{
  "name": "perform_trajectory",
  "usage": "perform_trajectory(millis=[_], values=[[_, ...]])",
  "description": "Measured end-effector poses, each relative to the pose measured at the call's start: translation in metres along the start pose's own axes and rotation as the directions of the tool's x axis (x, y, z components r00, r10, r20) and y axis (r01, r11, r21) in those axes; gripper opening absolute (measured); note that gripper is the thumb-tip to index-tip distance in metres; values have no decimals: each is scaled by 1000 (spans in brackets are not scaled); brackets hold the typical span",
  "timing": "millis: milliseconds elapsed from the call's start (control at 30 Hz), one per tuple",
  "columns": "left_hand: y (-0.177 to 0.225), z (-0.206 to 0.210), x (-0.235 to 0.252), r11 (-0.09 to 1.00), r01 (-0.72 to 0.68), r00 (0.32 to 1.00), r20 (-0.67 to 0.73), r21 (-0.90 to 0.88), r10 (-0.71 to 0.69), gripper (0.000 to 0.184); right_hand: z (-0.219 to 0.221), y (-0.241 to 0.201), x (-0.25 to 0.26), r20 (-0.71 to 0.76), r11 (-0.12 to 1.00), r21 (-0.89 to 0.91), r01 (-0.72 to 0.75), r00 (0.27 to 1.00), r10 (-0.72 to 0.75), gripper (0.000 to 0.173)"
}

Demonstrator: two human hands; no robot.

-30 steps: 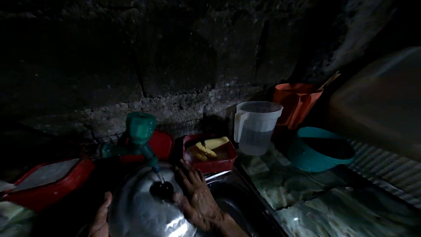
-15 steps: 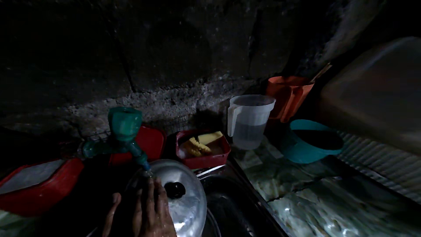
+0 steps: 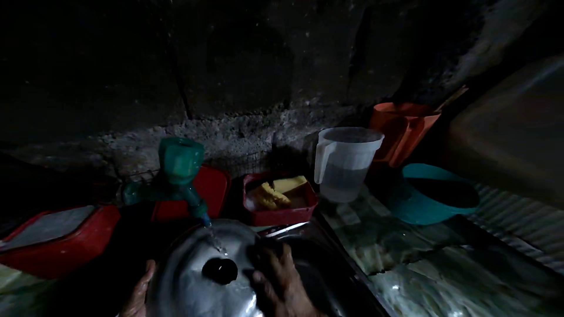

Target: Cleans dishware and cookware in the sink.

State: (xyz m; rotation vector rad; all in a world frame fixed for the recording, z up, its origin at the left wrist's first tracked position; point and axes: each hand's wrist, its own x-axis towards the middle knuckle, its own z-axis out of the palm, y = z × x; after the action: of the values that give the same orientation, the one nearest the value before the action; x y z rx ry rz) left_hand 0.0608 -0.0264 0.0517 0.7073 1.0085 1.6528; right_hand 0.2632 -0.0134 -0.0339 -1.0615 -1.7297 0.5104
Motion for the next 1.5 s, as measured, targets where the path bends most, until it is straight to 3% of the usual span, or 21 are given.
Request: perform_trajectory(millis=[67,100,233,300,367,400,467,533,667,733,833,900,1000,1067,1133,1200,1233,1300,1367,1433,1500], values=[[0,-9,3,999,-4,998,67,44,1,42,-21,8,23,206,960,111,-257,951,231,76],[0,-10,4,997,-26,996,91,70,20,40,-29,11,33,314,937,141,-319,912,263,82],[-6,-9,5,989,17,988,148,144,-39,34,-42,13,66,519,963,134,-234,844,134,89],[-5,0,0,986,46,989,130,160,-68,34,-49,-4,71,506,984,123,-129,861,50,71],[-3,2,1,987,52,989,133,152,-72,35,-75,-62,73,495,935,-19,-353,809,316,52],[-5,-1,3,989,53,983,167,138,-75,36,-78,-71,76,486,920,-51,-389,795,363,48],[-8,1,4,975,67,978,182,210,-107,38,-52,-40,87,593,993,-22,-114,798,105,62],[-18,-2,11,971,85,969,209,223,-132,38,-16,-49,95,634,985,-158,63,771,53,74],[-34,-6,17,985,-1,975,220,175,-38,30,16,-81,98,569,930,-316,187,822,28,52],[-23,12,7,990,41,986,152,137,-62,35,7,-76,110,548,943,-322,86,829,111,46],[-21,6,2,995,-39,992,121,97,27,40,-26,-52,125,558,920,-323,-220,741,373,43],[-27,-5,5,997,-59,994,98,59,53,40,-40,-13,115,479,912,-184,-366,777,408,36],[-48,-12,14,986,16,999,35,167,-22,37,-72,-10,105,398,805,169,-569,787,472,26],[-59,5,14,977,172,985,0,127,-174,32,-96,-23,110,335,779,139,-612,769,544,28],[-58,32,12,921,359,930,20,154,-366,36,-116,-45,114,224,878,-1,-478,856,467,36],[-45,51,12,814,486,845,67,318,-530,46,-127,-63,101,138,969,-238,-65,985,101,30],[-36,54,12,782,532,791,141,325,-596,49,-130,-67,90,140,929,-331,168,982,-128,24],[-34,38,21,795,553,692,395,249,-605,44,-130,-76,67,237,768,-402,499,867,-439,29],[-41,13,33,856,489,645,592,167,-483,36,-121,-92,40,356,761,-340,552,825,-439,44],[-41,3,22,948,307,833,459,83,-309,18,-112,-88,22,461,862,-271,428,844,-274,60],[-20,25,-1,941,186,962,141,284,-233,17,-108,-71,19,572,938,-291,189,820,12,71]])
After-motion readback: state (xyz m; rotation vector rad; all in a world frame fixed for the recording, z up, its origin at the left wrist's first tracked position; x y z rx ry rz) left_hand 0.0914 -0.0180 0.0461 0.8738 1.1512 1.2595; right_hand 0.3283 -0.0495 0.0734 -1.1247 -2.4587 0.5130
